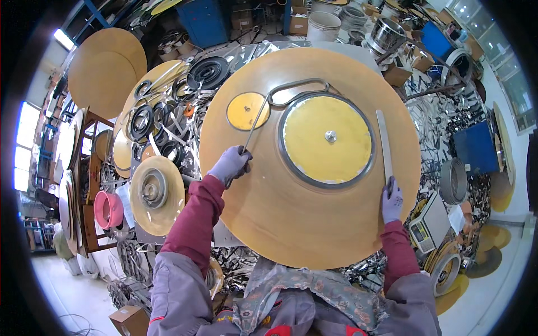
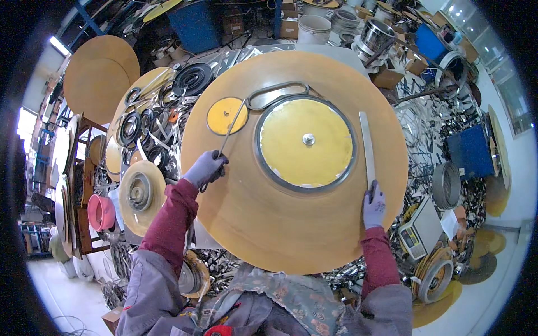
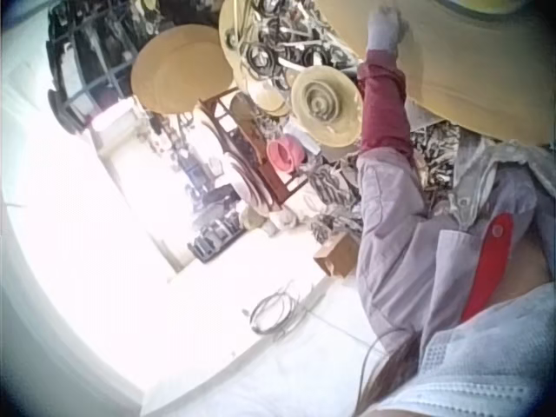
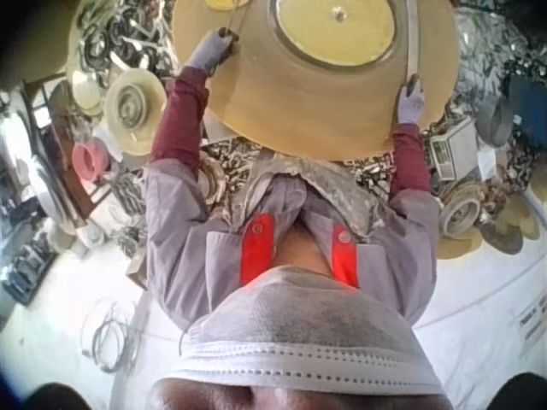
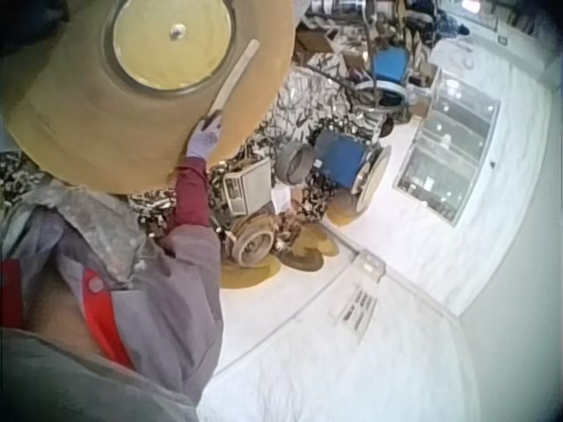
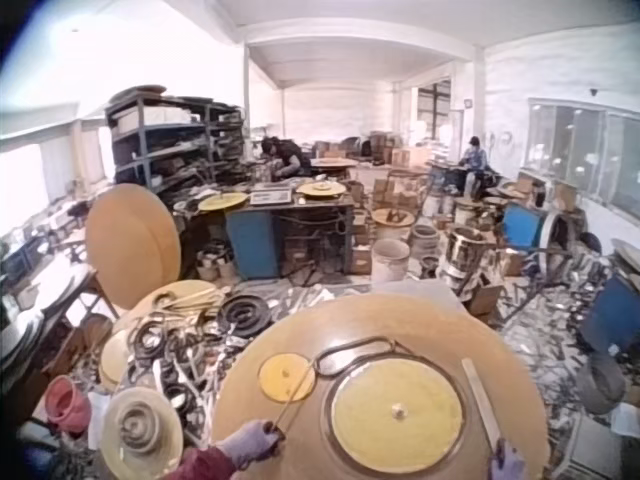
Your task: The person uses a metal rod and a flat metal bar to press and shape a thin metal strip on a large yellow circular board. They repeatedly bend the strip into a spiral shape and then transfer the formed spiral to a stack of similar metal rings on the left side of the workspace.
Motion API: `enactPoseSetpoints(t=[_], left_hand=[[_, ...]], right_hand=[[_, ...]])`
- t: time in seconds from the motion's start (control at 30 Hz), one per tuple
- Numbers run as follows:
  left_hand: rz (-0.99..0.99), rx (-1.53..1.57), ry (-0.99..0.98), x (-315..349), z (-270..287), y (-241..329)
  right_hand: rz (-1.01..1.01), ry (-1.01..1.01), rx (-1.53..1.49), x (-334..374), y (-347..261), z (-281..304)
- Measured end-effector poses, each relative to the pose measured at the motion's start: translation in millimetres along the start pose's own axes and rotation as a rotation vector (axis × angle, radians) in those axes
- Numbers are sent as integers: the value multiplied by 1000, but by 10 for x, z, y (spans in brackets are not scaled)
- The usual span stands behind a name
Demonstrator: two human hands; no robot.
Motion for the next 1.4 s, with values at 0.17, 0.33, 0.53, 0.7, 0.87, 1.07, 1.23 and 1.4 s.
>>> enactPoseSetpoints(t=[0.17, 0.33, 0.53, 0.7, 0.87, 1.07, 1.23, 1.4], left_hand=[[78, 45, 102, -188, 220, 60], [73, -47, 213, -216, 467, -12], [137, 40, 259, 44, 661, -405], [123, 137, 270, 354, 590, -695], [-217, 111, 573, 960, 547, -770], [-555, -70, 584, 1022, -10, -296], [-494, -17, 619, 859, -310, -397], [-368, -54, 499, 938, -462, -614]], right_hand=[[120, -6, 112, -585, 203, -67], [88, -60, 230, -1301, 398, -198], [256, -54, 451, -1200, -104, -129], [428, 20, 317, -804, -424, -29], [782, -353, -314, 256, -2423, -113], [849, -533, -132, 993, -3321, -426], [991, -689, -82, 1294, -3171, -466], [1062, -778, -61, 1276, -3086, -338]])
Point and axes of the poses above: each hand's wrist, its own x-axis away from the middle knuckle, its own z-axis out of the back of the hand, y = z × x, the point moved 9 cm from there along -x, towards the middle knuckle, and after that the axes turned 6 degrees about z, right-handed, at the moved point
